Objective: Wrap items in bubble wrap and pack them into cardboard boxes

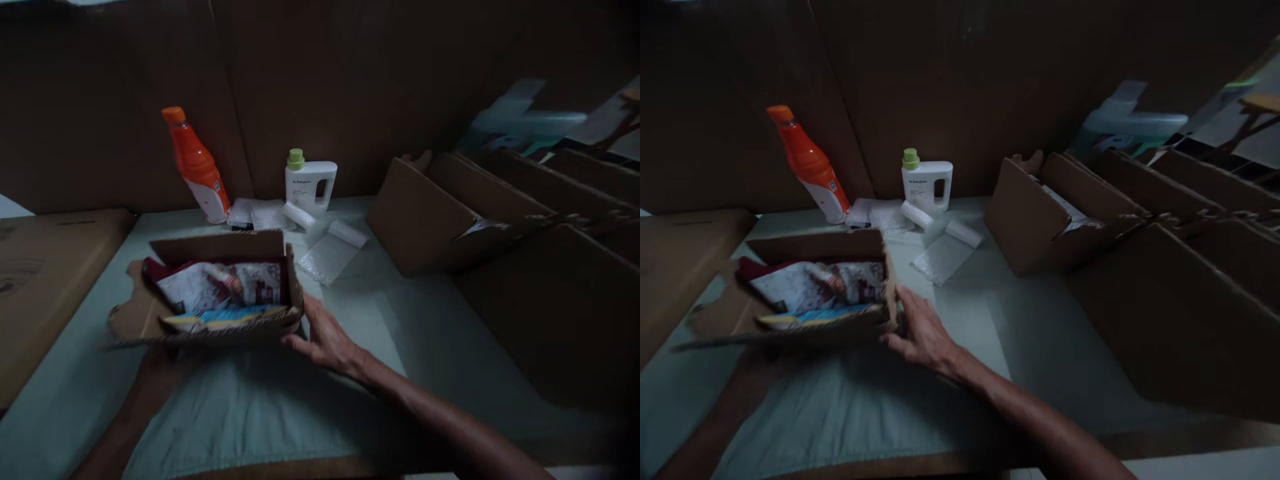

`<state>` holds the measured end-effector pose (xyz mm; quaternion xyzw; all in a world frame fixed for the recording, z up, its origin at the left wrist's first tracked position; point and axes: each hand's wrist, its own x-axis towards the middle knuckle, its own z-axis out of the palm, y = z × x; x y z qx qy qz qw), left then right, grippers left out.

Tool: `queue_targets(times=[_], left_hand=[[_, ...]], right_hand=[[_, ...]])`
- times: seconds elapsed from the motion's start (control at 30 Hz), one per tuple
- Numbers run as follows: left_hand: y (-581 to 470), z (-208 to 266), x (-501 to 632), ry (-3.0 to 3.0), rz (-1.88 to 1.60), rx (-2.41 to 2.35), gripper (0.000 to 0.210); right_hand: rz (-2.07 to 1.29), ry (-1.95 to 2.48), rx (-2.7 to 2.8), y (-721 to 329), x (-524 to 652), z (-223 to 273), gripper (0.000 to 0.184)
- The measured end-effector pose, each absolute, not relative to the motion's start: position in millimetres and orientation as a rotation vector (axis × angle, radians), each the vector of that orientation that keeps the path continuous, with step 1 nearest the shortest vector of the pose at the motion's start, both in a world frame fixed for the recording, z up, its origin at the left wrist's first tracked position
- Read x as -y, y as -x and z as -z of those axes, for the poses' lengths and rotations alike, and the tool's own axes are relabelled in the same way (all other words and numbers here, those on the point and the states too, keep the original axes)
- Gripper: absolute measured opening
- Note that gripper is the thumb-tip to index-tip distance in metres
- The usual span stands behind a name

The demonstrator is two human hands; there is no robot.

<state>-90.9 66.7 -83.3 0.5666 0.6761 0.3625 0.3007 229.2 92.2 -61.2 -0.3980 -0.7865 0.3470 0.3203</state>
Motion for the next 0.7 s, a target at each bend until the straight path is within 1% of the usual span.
queue_targets(times=[0.13, 0.2, 0.33, 0.47, 0.53, 0.57, 0.63, 0.7], left_hand=[[70.8, 67.5, -99.9, -1.321, -0.994, -1.733, 0.068], [58.7, 65.5, -119.9, -1.319, -1.045, -1.705, 0.074], [57.0, 75.6, -124.5, -1.329, -1.154, -1.646, 0.076], [74.2, 92.7, -81.1, -1.321, -1.193, -1.680, 0.079], [78.3, 99.4, -53.0, -1.296, -1.143, -1.763, 0.078], [78.1, 101.5, -39.8, -1.287, -1.110, -1.799, 0.076], [74.1, 102.7, -16.4, -1.306, -1.069, -1.833, 0.067], [67.5, 100.2, 2.0, -1.354, -1.071, -1.841, 0.056]], right_hand=[[-0.908, 1.127, 1.967, -238.9, -134.8, 54.1, 0.076], [-0.918, 1.161, 1.930, -244.7, -144.3, 52.7, 0.072], [-0.850, 1.198, 2.001, -269.0, -149.3, 61.2, 0.064], [-0.578, 1.425, 2.215, -298.8, -160.2, 76.6, 0.063], [-0.355, 1.618, 2.268, -304.0, -170.6, 82.7, 0.059], [-0.241, 1.704, 2.270, -304.1, -175.9, 84.4, 0.055], [-0.075, 1.810, 2.250, -302.7, -184.4, 84.2, 0.039], [0.002, 1.852, 2.228, -304.4, -185.5, 78.1, 0.031]])
